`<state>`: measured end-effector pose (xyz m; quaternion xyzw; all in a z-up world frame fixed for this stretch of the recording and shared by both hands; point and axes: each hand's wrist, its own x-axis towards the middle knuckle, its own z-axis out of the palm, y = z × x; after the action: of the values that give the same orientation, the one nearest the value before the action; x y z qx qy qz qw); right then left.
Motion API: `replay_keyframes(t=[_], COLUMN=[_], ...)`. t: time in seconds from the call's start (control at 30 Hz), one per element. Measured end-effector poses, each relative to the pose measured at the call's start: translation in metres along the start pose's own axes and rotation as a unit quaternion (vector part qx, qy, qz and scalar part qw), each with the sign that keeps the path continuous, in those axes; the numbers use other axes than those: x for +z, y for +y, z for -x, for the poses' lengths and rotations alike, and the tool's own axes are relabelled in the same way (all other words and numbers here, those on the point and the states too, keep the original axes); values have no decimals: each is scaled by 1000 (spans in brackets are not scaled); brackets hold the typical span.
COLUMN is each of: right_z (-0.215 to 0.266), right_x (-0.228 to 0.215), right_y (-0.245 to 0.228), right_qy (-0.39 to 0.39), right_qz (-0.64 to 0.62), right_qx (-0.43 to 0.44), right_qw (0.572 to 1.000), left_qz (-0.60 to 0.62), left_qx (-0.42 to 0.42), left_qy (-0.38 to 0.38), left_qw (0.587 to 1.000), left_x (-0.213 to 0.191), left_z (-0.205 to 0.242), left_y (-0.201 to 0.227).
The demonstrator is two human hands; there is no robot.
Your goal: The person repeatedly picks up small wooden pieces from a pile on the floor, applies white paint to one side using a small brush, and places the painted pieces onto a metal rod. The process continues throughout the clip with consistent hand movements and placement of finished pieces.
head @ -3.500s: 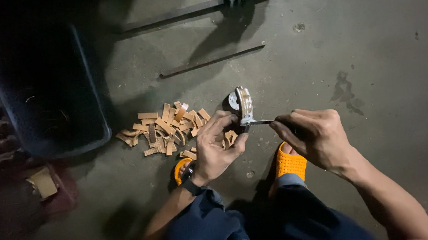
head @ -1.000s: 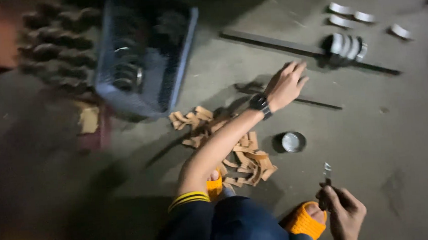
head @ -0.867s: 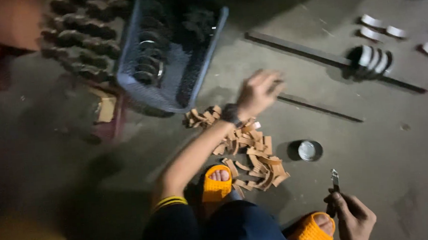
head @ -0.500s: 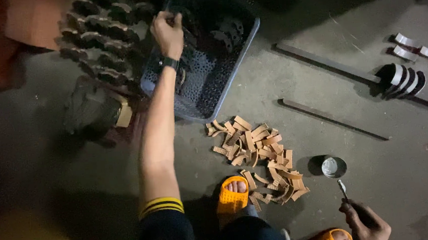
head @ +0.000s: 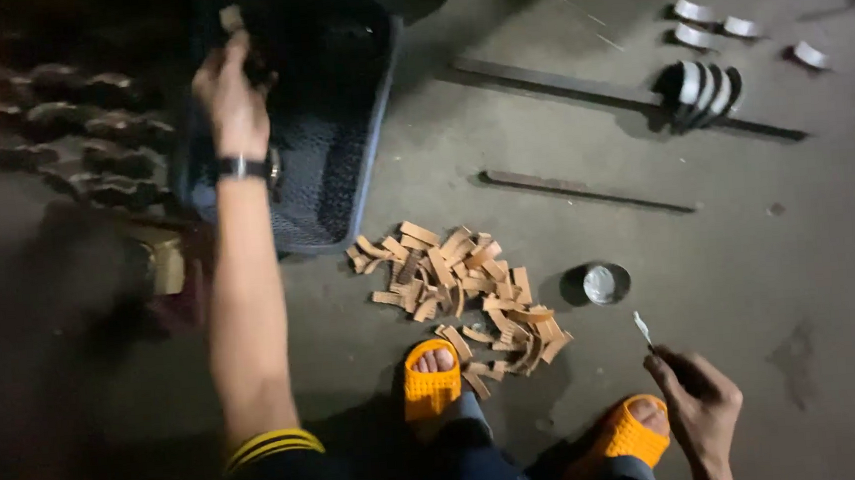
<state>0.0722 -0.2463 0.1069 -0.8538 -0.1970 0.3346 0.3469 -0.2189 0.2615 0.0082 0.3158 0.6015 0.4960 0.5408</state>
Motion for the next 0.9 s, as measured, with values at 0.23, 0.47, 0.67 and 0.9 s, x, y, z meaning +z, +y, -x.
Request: replay_keyframes(t=[0.23,0.47,0.67,0.9], right_z=[-13,-5,-14,-11], right_x=[-38,-92,-115,-110], right_y=[-19,-84,-70,-63], right_qy=[71,-33,-123,-185], right_qz=[102,52,-69,-100], right_qx=[-247,-184,-176,-154], right_qw=[961,981,974,965], left_qz=[101,28,-31,-22], left_qx=[-117,-49,36,67], left_qy=[-253,-490,-531,-545], left_qw=[955,870,846,836], left_x=[15,85,106,120], left_z=[232,400,446,462], left_y=[-11,-22,-26,-14])
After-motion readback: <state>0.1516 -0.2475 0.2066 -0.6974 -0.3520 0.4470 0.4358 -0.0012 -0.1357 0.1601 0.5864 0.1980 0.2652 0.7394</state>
